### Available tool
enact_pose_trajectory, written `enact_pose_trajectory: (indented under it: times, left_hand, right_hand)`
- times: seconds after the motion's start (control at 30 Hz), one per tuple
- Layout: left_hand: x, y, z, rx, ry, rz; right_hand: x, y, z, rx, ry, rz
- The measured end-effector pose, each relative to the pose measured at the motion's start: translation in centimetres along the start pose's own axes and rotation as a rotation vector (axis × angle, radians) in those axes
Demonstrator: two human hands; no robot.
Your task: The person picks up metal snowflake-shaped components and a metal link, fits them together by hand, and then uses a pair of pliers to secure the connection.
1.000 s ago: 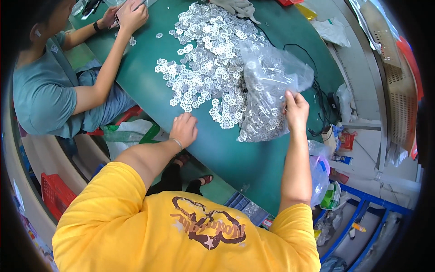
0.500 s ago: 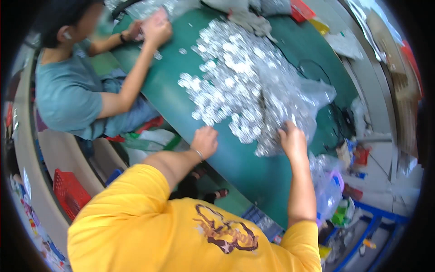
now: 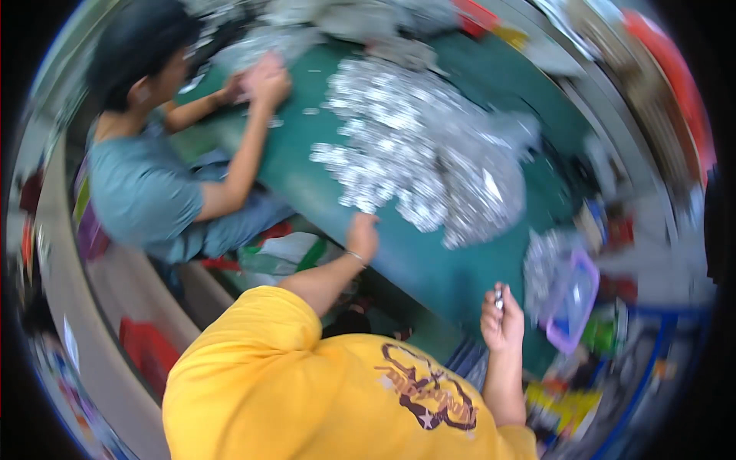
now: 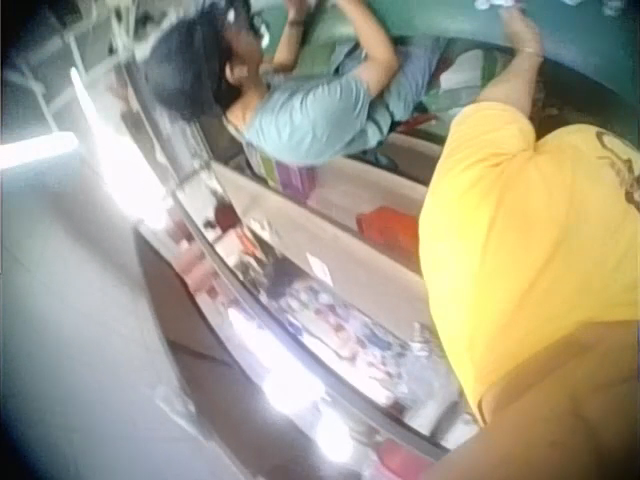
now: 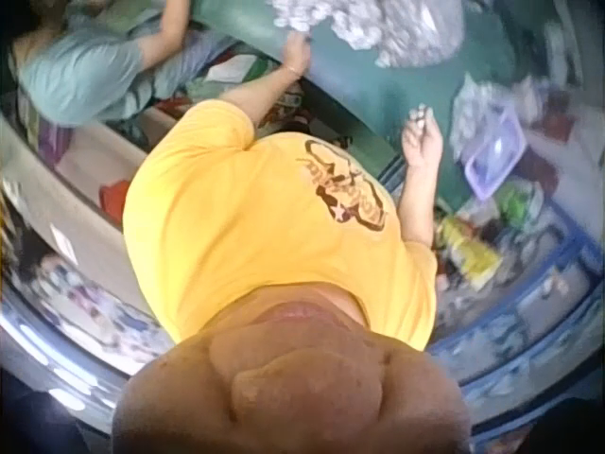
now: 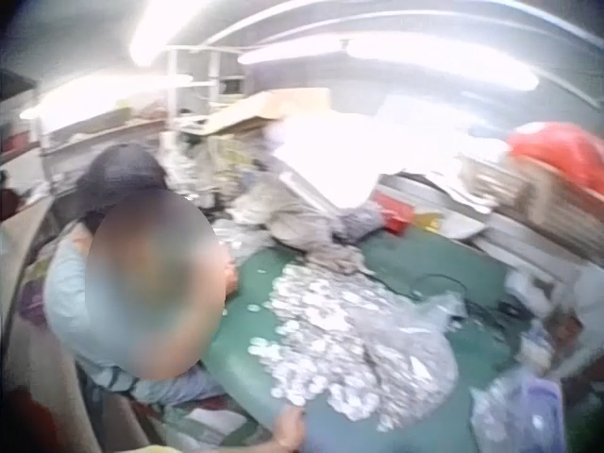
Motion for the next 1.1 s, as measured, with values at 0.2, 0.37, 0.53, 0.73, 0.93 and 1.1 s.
enact_pose_trajectory:
  times: [0.2, 0.37, 0.53, 0.73, 0.93, 1.1]
  left_hand:
    - [-2.0, 7.4, -2.2, 0.349, 0.877, 1.452]
    - [-15.2, 15.2, -4.7, 1.063, 0.999, 1.678]
    - [-28.6, 22.5, -3.9, 1.593, 0.955, 1.807]
    - [-42.1, 32.7, -0.3, 2.150, 0.820, 1.568]
    - [-48.4, 43.6, 2.9, 2.424, 0.560, 1.502]
    - [-50.7, 52.2, 4.6, 2.632, 0.375, 1.501]
  right_hand:
    - [3.4, 7.6, 2.5, 0.233, -0.473, 0.181]
    - [5.1, 15.8, 7.1, 0.255, -0.694, 0.530]
    - [4.2, 21.9, 13.7, 0.181, -0.828, 0.740]
    - [0.5, 28.6, 24.8, -0.030, -0.767, 0.915]
    - [0.3, 37.2, 30.7, -0.881, -0.008, 1.162]
    - [2.4, 40.7, 32.0, -1.169, 0.616, 1.382]
Point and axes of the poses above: each hand's wrist, its own y-axis away from the middle knuckle, its own z-axis out of the back of the hand, x = y × z, the point moved 8 cm from there along -y, towards the middle knuckle, and after that the axes turned 14 degrees about -x, right-handed, at the moved point
